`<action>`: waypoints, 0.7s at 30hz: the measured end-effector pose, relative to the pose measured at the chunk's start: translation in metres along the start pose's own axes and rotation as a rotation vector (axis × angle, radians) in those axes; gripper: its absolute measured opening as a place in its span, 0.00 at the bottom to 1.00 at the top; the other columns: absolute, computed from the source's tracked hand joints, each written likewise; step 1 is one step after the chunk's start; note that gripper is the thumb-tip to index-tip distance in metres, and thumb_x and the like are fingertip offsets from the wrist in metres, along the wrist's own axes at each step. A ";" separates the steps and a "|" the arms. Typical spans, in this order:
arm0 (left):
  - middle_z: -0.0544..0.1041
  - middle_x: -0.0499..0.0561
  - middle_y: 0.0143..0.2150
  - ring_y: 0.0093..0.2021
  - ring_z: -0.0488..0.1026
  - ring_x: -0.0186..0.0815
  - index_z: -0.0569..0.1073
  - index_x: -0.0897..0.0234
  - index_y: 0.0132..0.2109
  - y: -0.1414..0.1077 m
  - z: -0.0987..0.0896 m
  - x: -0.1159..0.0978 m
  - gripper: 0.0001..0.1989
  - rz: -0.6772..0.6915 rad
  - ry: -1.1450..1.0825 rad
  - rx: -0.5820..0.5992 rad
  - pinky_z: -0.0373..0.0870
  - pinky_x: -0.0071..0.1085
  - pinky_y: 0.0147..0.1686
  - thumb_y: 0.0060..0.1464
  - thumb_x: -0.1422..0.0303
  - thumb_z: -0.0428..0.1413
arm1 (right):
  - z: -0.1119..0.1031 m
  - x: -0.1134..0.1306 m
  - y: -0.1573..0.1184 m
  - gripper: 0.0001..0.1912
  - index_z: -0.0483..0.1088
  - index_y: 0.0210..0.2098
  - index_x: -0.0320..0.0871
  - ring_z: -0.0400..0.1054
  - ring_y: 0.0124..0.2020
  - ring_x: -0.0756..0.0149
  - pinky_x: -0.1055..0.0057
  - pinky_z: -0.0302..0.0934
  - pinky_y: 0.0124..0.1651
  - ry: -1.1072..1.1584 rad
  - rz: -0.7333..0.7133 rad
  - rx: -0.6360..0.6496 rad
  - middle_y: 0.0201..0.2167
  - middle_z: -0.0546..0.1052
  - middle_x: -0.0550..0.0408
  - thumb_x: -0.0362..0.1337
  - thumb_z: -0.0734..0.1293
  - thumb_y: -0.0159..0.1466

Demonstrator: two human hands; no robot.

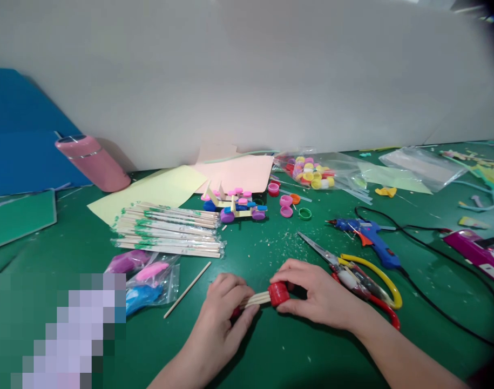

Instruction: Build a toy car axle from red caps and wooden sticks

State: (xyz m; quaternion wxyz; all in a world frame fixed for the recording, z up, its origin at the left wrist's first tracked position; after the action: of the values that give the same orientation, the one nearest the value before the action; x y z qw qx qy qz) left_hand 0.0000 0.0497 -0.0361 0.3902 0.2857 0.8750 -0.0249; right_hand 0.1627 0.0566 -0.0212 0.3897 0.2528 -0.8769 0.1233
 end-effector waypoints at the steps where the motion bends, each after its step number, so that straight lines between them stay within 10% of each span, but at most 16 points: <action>1: 0.69 0.53 0.34 0.36 0.65 0.39 0.70 0.64 0.36 0.000 0.000 0.000 0.06 0.000 -0.002 0.000 0.63 0.36 0.36 0.56 0.71 0.49 | 0.000 0.000 0.000 0.12 0.69 0.41 0.45 0.65 0.38 0.66 0.72 0.57 0.41 0.001 0.000 -0.002 0.37 0.70 0.56 0.37 0.68 0.56; 21: 0.70 0.53 0.34 0.37 0.65 0.38 0.70 0.64 0.36 0.002 -0.001 -0.003 0.05 -0.015 0.007 0.023 0.62 0.36 0.37 0.56 0.71 0.49 | 0.000 -0.003 0.001 0.13 0.69 0.40 0.45 0.64 0.36 0.67 0.72 0.57 0.39 -0.033 0.011 0.007 0.35 0.69 0.57 0.40 0.69 0.56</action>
State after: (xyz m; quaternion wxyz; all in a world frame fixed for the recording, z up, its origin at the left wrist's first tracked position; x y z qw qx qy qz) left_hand 0.0021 0.0497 -0.0329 0.3837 0.2837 0.8780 -0.0368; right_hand 0.1633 0.0584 -0.0235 0.3735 0.2513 -0.8842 0.1244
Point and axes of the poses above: each hand's wrist, its own y-axis towards the middle knuckle, its own z-axis out of the palm, x = y × z, the point moved 5 cm from there along y, towards the middle knuckle
